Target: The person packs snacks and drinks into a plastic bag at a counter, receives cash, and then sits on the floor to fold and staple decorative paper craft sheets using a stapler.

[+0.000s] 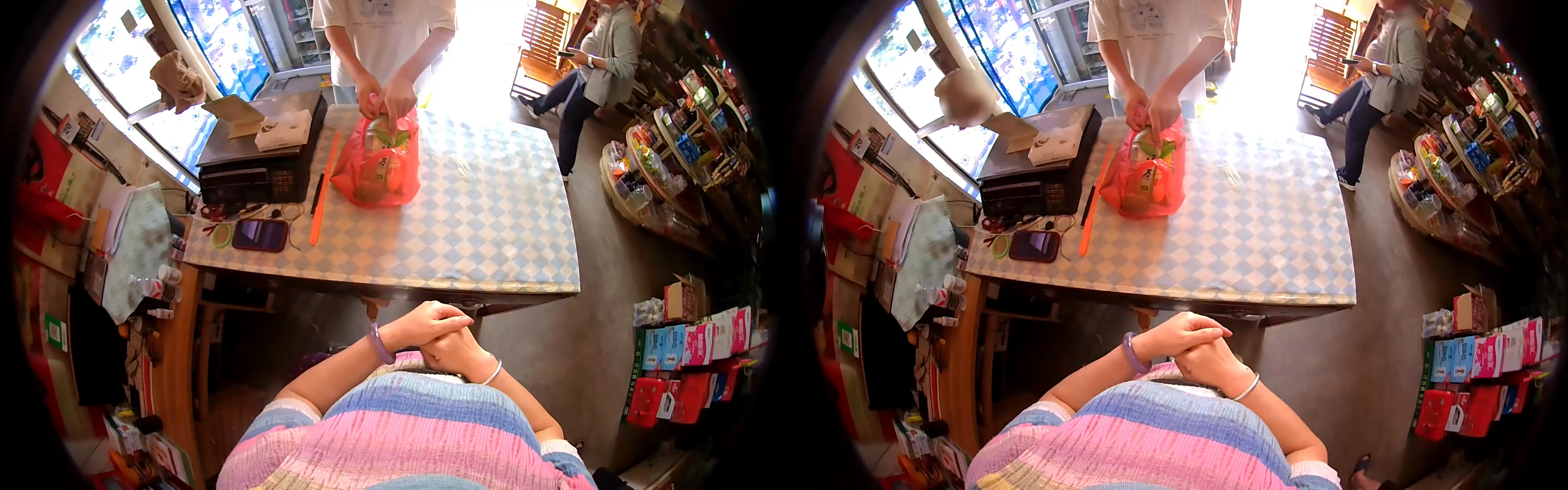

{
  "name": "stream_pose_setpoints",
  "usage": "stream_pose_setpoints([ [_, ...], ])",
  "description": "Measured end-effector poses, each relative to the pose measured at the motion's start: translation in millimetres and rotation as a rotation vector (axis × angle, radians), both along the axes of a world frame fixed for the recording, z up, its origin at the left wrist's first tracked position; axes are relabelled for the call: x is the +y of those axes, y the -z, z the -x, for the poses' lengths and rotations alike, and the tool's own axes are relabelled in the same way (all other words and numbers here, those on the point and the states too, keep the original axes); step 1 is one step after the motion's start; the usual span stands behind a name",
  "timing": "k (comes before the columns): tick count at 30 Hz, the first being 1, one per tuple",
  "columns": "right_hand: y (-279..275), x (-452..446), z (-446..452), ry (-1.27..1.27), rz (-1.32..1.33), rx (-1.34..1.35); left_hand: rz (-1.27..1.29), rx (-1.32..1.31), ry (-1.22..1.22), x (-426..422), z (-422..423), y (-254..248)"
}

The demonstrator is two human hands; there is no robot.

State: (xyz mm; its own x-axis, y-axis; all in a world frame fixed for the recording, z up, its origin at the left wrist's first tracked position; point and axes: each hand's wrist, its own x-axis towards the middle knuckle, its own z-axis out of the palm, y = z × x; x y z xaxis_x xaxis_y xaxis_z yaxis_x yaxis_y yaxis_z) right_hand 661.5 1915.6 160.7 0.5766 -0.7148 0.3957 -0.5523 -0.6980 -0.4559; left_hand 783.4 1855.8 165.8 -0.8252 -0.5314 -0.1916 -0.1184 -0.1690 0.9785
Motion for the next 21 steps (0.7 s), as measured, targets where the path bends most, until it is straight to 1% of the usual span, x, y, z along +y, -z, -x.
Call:
stream_pose_setpoints([
  [4,-2,-2,-8,0.024,-0.002,0.029,0.01,-0.001,0.037,-6,-6,-1],
  [13,-1,-4,-19,0.083,-0.025,-0.025,-0.007,0.025,0.1,-15,-12,6],
  [21,-1,-5,-28,0.115,-0.047,-0.013,-0.017,0.028,0.13,-19,-18,11],
])
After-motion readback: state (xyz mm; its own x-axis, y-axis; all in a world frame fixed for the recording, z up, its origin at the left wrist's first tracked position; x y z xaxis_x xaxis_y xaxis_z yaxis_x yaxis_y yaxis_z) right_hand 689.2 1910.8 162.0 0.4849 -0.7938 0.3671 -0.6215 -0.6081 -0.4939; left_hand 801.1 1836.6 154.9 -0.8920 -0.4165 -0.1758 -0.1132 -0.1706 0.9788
